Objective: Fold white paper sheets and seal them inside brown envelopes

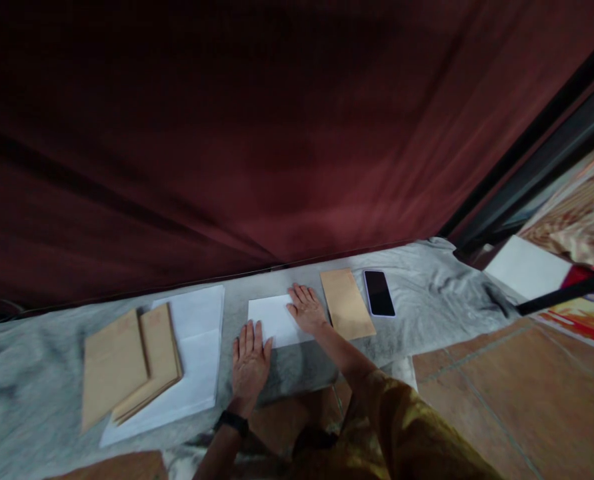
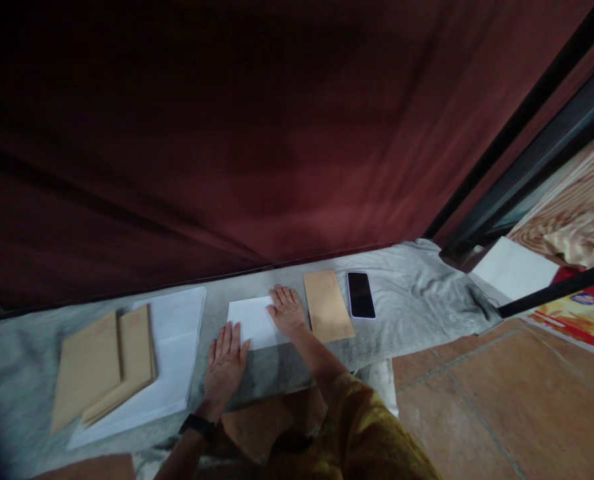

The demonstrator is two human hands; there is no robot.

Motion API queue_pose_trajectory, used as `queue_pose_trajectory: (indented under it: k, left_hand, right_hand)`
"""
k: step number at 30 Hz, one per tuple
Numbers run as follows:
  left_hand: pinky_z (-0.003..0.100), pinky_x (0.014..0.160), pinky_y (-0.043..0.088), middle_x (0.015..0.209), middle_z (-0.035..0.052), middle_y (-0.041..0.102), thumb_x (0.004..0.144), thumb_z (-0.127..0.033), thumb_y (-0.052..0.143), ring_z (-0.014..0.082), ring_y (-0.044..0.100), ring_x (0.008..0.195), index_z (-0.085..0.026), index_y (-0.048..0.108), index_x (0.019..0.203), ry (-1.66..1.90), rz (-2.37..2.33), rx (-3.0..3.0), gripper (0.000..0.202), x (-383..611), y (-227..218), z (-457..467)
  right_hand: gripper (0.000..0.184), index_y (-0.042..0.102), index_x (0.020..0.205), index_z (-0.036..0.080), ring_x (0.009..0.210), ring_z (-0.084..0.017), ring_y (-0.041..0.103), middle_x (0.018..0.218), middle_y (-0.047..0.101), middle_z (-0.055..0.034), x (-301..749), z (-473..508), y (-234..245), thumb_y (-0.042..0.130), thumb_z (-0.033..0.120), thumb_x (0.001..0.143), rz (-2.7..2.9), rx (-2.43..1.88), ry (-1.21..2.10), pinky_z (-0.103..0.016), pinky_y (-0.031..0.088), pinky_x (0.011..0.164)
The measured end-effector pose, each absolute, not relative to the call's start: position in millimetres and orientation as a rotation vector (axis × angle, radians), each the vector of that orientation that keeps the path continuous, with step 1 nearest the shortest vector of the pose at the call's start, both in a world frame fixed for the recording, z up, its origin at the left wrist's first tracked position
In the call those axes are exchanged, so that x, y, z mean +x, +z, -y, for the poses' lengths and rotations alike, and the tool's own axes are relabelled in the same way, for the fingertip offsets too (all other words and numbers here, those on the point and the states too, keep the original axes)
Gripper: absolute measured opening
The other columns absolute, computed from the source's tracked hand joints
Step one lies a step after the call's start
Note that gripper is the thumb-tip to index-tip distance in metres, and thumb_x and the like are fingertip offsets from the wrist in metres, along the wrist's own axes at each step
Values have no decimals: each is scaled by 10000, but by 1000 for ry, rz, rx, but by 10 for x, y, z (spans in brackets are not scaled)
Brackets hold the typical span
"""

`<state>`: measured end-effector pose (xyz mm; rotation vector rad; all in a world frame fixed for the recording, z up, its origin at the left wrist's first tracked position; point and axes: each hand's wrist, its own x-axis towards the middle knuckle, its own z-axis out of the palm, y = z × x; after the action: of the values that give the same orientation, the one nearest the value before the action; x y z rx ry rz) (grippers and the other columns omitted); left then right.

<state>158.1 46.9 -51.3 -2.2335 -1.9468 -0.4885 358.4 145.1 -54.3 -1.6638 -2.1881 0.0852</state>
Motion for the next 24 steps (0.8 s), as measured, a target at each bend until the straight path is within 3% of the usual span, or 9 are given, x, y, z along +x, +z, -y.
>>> queue_pose_trajectory:
  k: [6,11,14,18,24]
  left_hand:
    - [588,1190,317,1587,210,420,1039,-369,271,344,370,1491,-97,343,1571,-569,2017,-2134,602,1637,-481,-312]
    - [524,1223,299,1613,139,404,1037,-328,262,293,285,1537,-130,371,1565,-550,1899,-2351,574,2015,-389,-734]
    - [550,1211,305,1592,158,429,1031,-383,308,331,330,1513,-112,461,1513,-460,1939,-2376,574,2054,-422,-991]
    - [542,1205,309,1588,187,422,1023,-455,318,339,356,1499,-84,441,1520,-422,1992,-2300,632,1786,-517,-1001]
    - [540,1210,295,1567,191,455,1030,-436,266,331,374,1490,-63,431,1522,-445,2022,-2219,639,1460,-538,-579]
  right_hand:
    - [523,451,1528,172,1472,-265,390,1594,430,-108,3586,-1454,-562,440,398,1056,2180,-1695,89,-468,251,1224]
    - [525,462,1523,167,1476,-275,381,1598,423,-99,3585,-1450,-565,443,399,1052,2165,-1684,94,-464,246,1228]
    - [528,461,1525,166,1474,-282,385,1603,415,-96,3601,-1451,-577,444,399,1051,2180,-1678,96,-462,240,1229]
    - [525,451,1530,175,1464,-277,397,1605,416,-92,3611,-1448,-583,426,400,1057,2192,-1685,102,-458,225,1231]
    - [511,471,1503,193,1429,-267,412,1584,450,-103,3599,-1490,-350,451,408,1040,2247,-1756,213,-448,225,1213]
